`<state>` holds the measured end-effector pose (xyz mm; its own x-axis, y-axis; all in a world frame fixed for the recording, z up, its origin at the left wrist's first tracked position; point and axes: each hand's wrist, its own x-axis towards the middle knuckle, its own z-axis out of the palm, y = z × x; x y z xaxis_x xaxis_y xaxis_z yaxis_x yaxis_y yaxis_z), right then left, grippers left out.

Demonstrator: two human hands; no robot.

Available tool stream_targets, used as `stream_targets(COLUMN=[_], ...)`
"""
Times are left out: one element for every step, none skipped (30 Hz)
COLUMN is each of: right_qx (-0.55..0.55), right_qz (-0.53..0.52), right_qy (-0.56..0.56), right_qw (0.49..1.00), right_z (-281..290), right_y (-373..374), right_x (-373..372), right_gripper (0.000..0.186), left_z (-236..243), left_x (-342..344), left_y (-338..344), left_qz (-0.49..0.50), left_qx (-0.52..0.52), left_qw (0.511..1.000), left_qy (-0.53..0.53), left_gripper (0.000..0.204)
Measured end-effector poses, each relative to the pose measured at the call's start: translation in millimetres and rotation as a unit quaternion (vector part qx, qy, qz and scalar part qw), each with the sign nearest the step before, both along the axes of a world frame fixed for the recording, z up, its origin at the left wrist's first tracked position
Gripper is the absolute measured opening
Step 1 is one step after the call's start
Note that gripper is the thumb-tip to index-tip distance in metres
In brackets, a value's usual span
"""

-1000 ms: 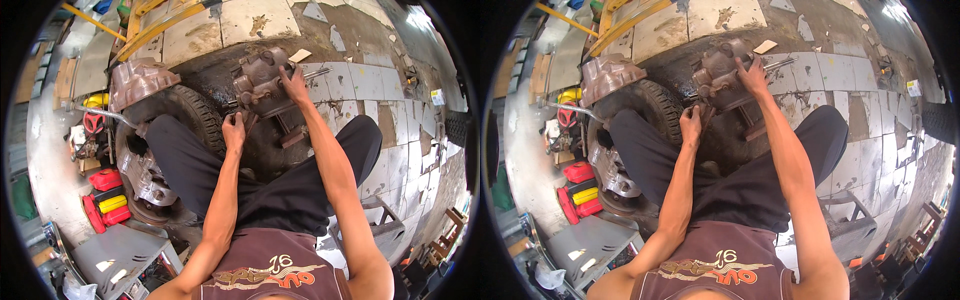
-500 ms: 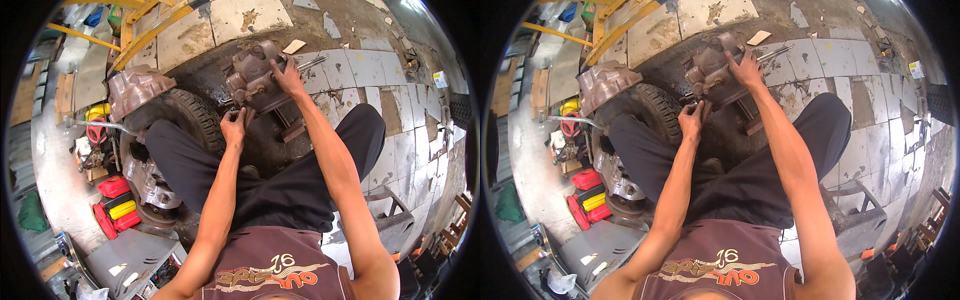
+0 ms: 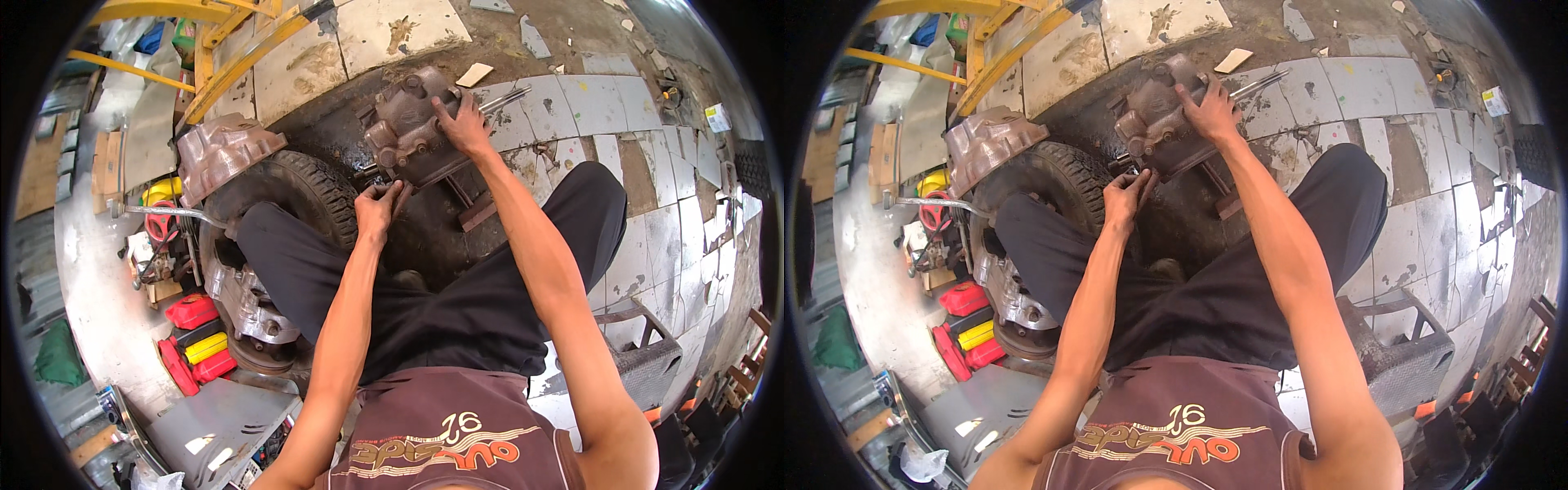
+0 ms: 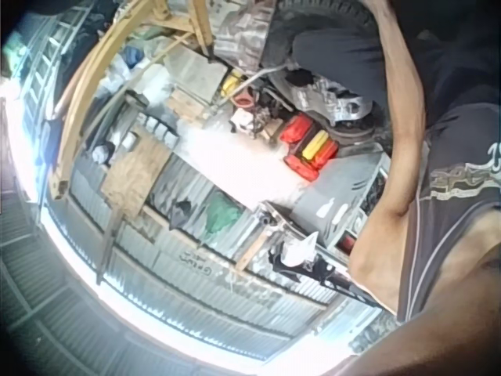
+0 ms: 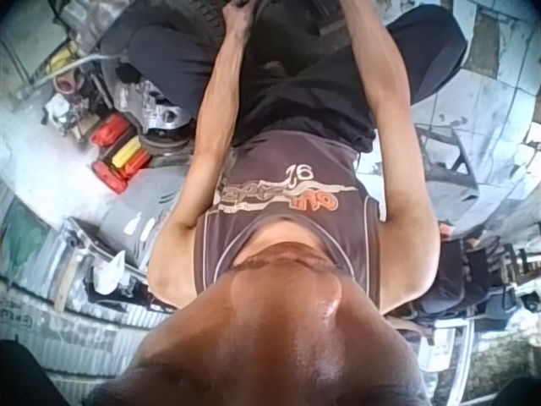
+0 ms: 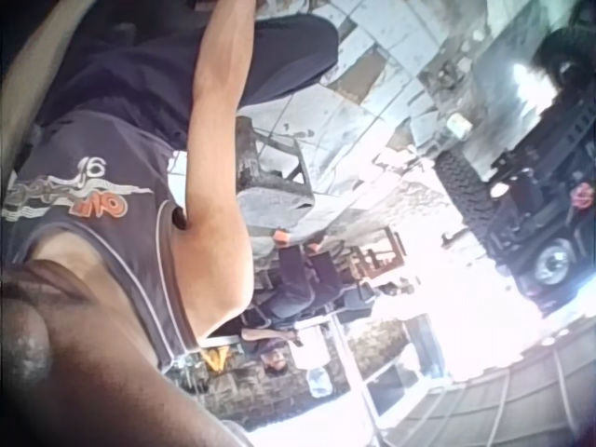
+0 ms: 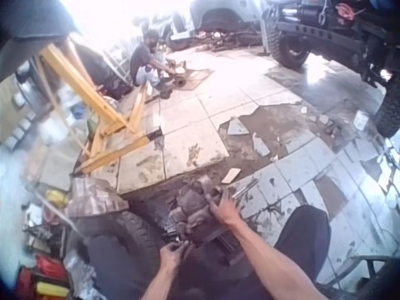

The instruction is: The person sits on the floor of a workshop and works on a metallic mechanical component, likely a brake caliper. They use their hands to manipulate and adjust parts of the component, occasionally using a small tool to tighten or loosen elements. The person repeatedly repositions the component to access different areas.

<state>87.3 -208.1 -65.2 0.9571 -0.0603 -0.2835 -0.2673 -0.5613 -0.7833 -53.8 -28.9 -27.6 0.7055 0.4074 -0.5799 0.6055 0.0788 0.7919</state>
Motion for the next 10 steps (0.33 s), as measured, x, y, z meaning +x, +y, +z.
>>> stream_targets(right_qx=[0.003, 0.005, 0.005, 0.011, 0.017, 0.022, 0.022, 0.021, 0.025, 0.029], right_qz=[0.001, 0.002, 0.004, 0.006, 0.008, 0.005, 0.0, -0.004, -0.003, 0.0], right_qy=[-0.002, -0.004, -0.005, -0.005, -0.004, -0.002, -0.009, -0.016, -0.025, -0.026], right_qw=[1.0, 1.0, 1.0, 1.0, 1.0, 1.0, 1.0, 1.0, 0.999, 0.999], right_z=[1, 2, 3, 4, 4, 2, -1, -3, -2, 0], right_y=[3, 5, 5, 6, 8, 5, 3, 0, 3, 7], right_x=[-1, 0, -1, -1, -1, 0, 0, -1, -2, -2], right_gripper=[0.103, 0.103, 0.103, 0.102, 0.102, 0.101, 0.101, 0.101, 0.101, 0.101], left_z=[-2, -5, -8, -11, -13, -5, -1, -2, -3, -3], left_x=[-3, -2, 3, 5, 0, -3, -3, -1, 1, 5], left_y=[6, 10, 11, 13, 14, 10, 6, 6, 14, 23], left_qz=[-0.023, 0.008, 0.04, 0.072, 0.068, 0.059, 0.051, 0.04, 0.034, 0.028], left_qx=[0.045, 0.016, -0.016, -0.048, -0.082, -0.117, -0.153, -0.147, -0.137, -0.126], left_qw=[0.998, 1.0, 0.997, 0.991, 0.991, 0.989, 0.986, 0.987, 0.989, 0.99], left_qy=[0.034, -0.013, -0.059, -0.105, -0.087, -0.067, -0.046, -0.044, -0.046, -0.048], left_gripper=[0.016, 0.015, 0.014, 0.013, 0.012, 0.011, 0.011, 0.01, 0.011, 0.013])
